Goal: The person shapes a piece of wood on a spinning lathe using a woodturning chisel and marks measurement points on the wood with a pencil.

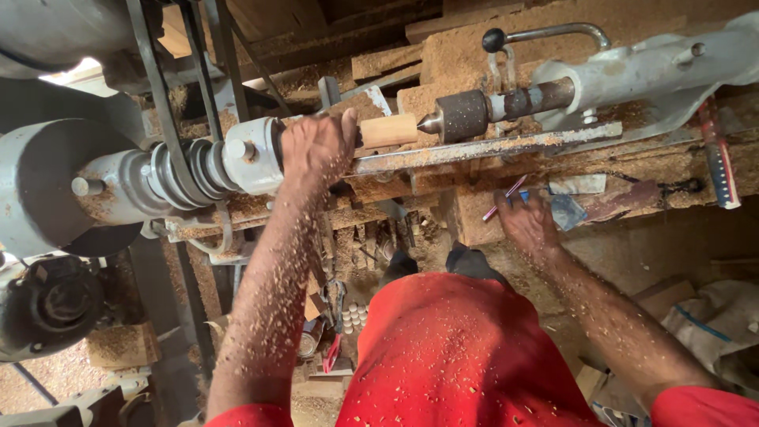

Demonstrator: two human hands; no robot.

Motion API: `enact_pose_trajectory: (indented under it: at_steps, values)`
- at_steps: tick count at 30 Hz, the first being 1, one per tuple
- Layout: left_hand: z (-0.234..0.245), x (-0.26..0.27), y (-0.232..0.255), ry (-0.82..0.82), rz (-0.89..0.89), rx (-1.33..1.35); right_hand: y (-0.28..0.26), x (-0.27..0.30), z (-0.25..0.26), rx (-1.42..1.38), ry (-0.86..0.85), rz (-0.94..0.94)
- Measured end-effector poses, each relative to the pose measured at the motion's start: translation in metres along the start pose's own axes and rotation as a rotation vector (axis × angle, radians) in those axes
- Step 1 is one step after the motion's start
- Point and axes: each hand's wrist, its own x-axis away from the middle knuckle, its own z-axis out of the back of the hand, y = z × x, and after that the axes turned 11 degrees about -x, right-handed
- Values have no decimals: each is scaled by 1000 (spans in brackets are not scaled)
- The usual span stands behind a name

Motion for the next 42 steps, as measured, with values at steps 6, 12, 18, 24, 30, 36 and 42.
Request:
enact_pose_trajectory:
  at_steps: [6,12,18,24,30,36,42]
  values:
    - [-16,13,-1,336,-99,84,-10,-1,48,-293,64,-22]
    - [12,25,12,295,-82,127,-58,8,157,-874,162,-346]
    - [57,101,53,497,-281,586,-63,-1,231,-1288,249,-347]
    - [86,165,118,-58,-270,1060,-101,-23,248,-1920,38,-241]
    - [91,161,83,77,-268,764,-120,-51,247,-1585,53,-379]
    - [108,122,48,6,-20,251,-103,-105,246,-1358,304,-192]
    - [58,70,19,304,70,-118,-105,-156,243,-938,438,-81]
